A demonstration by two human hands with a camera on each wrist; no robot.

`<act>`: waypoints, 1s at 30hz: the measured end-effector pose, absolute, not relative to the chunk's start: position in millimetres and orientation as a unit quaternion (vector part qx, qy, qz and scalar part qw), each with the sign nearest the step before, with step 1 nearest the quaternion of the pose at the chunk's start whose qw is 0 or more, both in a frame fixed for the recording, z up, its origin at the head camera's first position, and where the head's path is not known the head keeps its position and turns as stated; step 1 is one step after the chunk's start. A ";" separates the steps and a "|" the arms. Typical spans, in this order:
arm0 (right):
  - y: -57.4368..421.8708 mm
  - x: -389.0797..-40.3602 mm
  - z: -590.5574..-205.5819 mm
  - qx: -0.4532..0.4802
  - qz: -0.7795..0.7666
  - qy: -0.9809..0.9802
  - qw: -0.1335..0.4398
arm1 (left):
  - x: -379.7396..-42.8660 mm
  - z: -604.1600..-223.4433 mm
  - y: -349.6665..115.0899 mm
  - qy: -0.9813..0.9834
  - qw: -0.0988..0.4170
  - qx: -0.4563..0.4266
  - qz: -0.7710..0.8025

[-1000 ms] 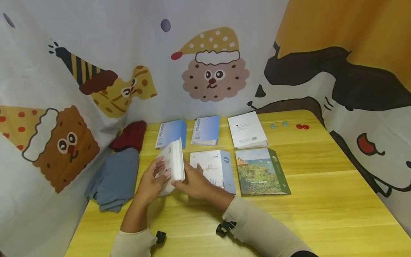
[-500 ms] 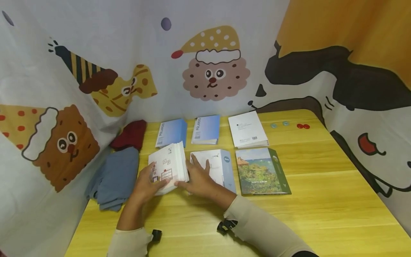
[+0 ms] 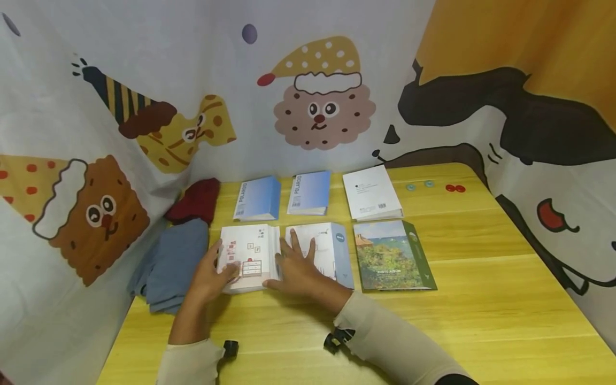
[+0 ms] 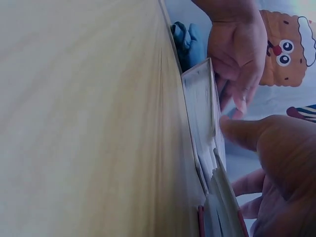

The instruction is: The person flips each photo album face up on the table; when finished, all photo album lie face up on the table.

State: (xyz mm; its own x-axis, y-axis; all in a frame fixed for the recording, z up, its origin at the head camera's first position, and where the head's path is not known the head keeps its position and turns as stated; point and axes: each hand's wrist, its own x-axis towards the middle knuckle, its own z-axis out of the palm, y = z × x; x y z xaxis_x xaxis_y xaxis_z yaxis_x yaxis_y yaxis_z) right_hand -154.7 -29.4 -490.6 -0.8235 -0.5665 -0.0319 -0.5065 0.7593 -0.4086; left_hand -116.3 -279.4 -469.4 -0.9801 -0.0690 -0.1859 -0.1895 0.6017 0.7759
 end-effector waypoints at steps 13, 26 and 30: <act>-5.1 -156.5 -486.8 -0.284 -0.239 0.926 0.072 | -112.5 -455.9 -260.5 0.938 -0.041 -0.025 0.343; 52.1 -160.6 -484.7 -0.218 -0.255 0.941 0.044 | -119.5 -461.0 -197.2 0.945 -0.083 0.051 0.311; 70.3 -158.7 -485.5 -0.207 -0.249 0.946 0.029 | -121.4 -467.3 -179.0 0.949 -0.064 0.072 0.300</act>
